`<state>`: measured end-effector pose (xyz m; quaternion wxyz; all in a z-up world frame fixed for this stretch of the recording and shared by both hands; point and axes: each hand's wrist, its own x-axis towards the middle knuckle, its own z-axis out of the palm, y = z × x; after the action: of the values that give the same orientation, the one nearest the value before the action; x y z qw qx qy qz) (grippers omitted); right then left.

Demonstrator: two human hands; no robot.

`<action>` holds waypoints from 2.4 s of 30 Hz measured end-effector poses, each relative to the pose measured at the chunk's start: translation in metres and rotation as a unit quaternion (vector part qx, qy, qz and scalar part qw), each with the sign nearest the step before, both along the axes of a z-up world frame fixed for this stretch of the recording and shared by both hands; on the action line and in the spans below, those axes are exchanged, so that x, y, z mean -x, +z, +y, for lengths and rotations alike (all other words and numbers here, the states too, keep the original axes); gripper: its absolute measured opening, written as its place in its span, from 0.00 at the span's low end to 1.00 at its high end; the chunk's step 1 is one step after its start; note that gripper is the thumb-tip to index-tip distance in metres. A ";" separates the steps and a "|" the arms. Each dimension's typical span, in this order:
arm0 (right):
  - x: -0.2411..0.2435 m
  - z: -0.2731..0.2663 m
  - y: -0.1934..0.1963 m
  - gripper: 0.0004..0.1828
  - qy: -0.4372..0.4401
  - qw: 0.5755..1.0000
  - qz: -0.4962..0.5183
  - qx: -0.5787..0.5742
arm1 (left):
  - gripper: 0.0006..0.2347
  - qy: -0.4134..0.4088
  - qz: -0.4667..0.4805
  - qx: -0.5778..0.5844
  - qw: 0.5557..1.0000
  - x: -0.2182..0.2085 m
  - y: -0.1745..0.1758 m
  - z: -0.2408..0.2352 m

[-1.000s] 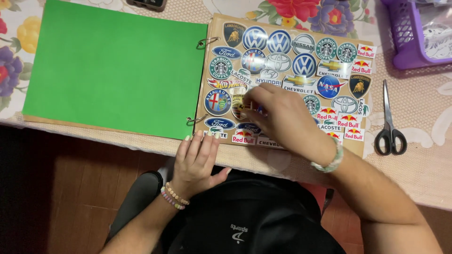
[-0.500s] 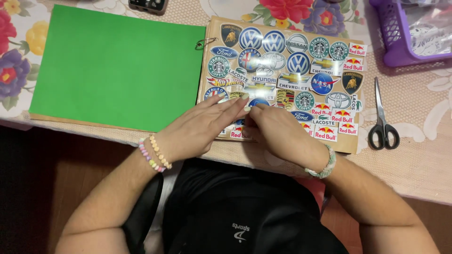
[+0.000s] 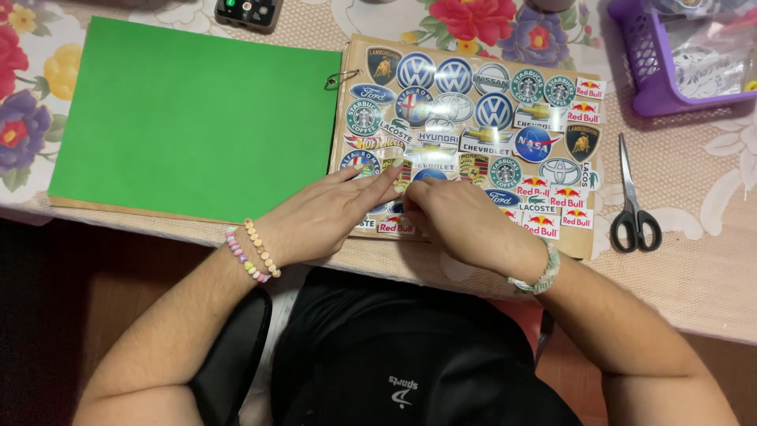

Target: Applying various decorative stickers to a notebook cover and sorting through a collection of stickers.

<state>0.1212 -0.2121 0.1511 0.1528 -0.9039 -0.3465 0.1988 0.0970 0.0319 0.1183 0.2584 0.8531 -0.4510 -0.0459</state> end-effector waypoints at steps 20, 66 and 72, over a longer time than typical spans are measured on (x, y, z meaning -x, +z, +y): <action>0.005 0.011 -0.003 0.14 -0.021 0.998 -0.057 0.020 | 0.17 0.126 -0.234 0.036 0.963 0.023 -0.015 -0.004; -0.012 0.003 0.012 0.13 -0.001 0.999 -0.030 0.038 | 0.39 0.190 0.005 0.076 0.979 0.024 -0.022 -0.040; -0.004 0.001 0.006 0.11 -0.002 0.997 -0.057 0.044 | 0.41 0.193 0.014 0.067 0.979 0.024 -0.020 -0.040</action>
<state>0.1254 -0.2109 0.1573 0.0936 -0.9203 -0.3437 0.1619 0.0733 -0.0083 0.0978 0.3255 0.9041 -0.2759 0.0236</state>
